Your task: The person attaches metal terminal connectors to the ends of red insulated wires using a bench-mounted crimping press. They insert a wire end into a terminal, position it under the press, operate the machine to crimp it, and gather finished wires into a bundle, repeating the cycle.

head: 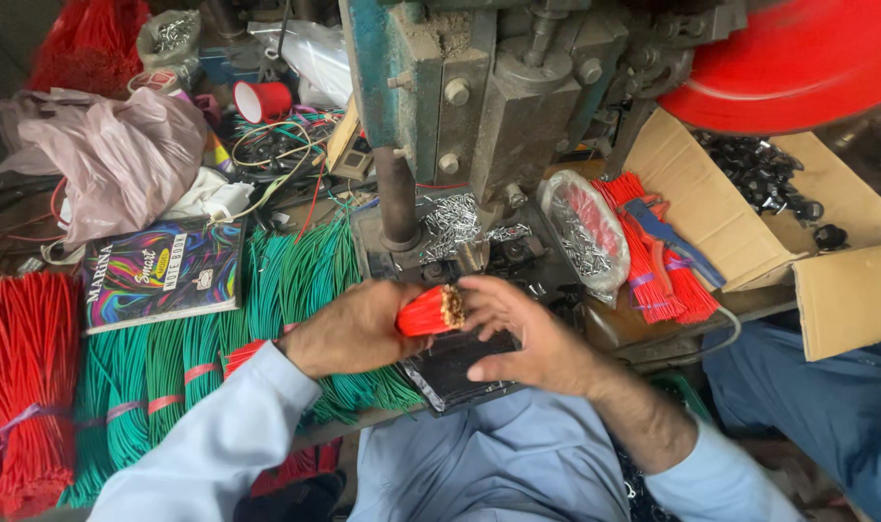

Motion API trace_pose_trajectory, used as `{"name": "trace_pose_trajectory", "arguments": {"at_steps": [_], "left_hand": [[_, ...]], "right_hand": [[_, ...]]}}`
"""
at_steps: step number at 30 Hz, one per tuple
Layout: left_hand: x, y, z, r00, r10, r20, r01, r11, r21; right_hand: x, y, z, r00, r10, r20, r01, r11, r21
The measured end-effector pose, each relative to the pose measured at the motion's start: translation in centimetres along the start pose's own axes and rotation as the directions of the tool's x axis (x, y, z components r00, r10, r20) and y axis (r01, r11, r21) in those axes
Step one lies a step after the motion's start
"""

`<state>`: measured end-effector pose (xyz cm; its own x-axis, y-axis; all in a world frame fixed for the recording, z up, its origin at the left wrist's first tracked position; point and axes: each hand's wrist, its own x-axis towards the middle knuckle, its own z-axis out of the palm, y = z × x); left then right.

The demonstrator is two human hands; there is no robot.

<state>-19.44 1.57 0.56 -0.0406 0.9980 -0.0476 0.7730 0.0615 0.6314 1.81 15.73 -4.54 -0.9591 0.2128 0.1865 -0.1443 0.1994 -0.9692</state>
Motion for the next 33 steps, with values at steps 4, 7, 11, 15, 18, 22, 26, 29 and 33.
{"name": "trace_pose_trajectory", "arguments": {"at_steps": [4, 7, 11, 15, 18, 22, 26, 29, 33], "left_hand": [[2.1, 1.2, 0.6, 0.998, 0.060, -0.019, -0.062, 0.986, -0.153], [2.5, 2.2, 2.3, 1.000, -0.011, 0.024, 0.014, 0.992, -0.123], [3.1, 1.2, 1.8, 0.978, 0.144, 0.150, -0.086, 0.938, -0.337], [4.4, -0.1, 2.1, 0.920, 0.305, 0.247, -0.177, 0.884, -0.432], [4.3, -0.5, 3.5, 0.927, 0.324, 0.192, -0.208, 0.866, -0.455], [4.0, -0.7, 4.7, 0.953, 0.283, 0.109, -0.172, 0.801, -0.573], [4.3, -1.2, 3.7, 0.964, 0.191, 0.186, -0.066, 0.848, -0.526], [4.4, -1.6, 2.4, 0.953, 0.148, 0.265, 0.049, 0.786, -0.616], [4.8, -1.4, 2.1, 0.932, 0.147, 0.333, 0.094, 0.787, -0.610]], "right_hand": [[0.7, 1.6, 4.6, 0.881, -0.350, -0.319, 0.317, 0.936, -0.152], [1.7, 2.1, 5.8, 0.766, -0.378, -0.519, 0.221, 0.914, -0.339], [1.9, 1.3, 5.6, 0.778, -0.407, -0.479, 0.249, 0.899, -0.360], [1.7, 0.6, 4.9, 0.798, -0.458, -0.392, 0.260, 0.848, -0.462], [1.9, 0.6, 4.4, 0.843, -0.423, -0.333, 0.253, 0.857, -0.450], [2.8, 0.8, 3.7, 0.888, -0.350, -0.299, 0.207, 0.884, -0.419], [3.2, 1.1, 3.1, 0.894, -0.347, -0.285, 0.269, 0.922, -0.277], [2.5, 1.3, 3.1, 0.847, -0.387, -0.364, 0.349, 0.922, -0.166], [1.2, 1.3, 3.7, 0.846, -0.346, -0.405, 0.293, 0.938, -0.187]]}}
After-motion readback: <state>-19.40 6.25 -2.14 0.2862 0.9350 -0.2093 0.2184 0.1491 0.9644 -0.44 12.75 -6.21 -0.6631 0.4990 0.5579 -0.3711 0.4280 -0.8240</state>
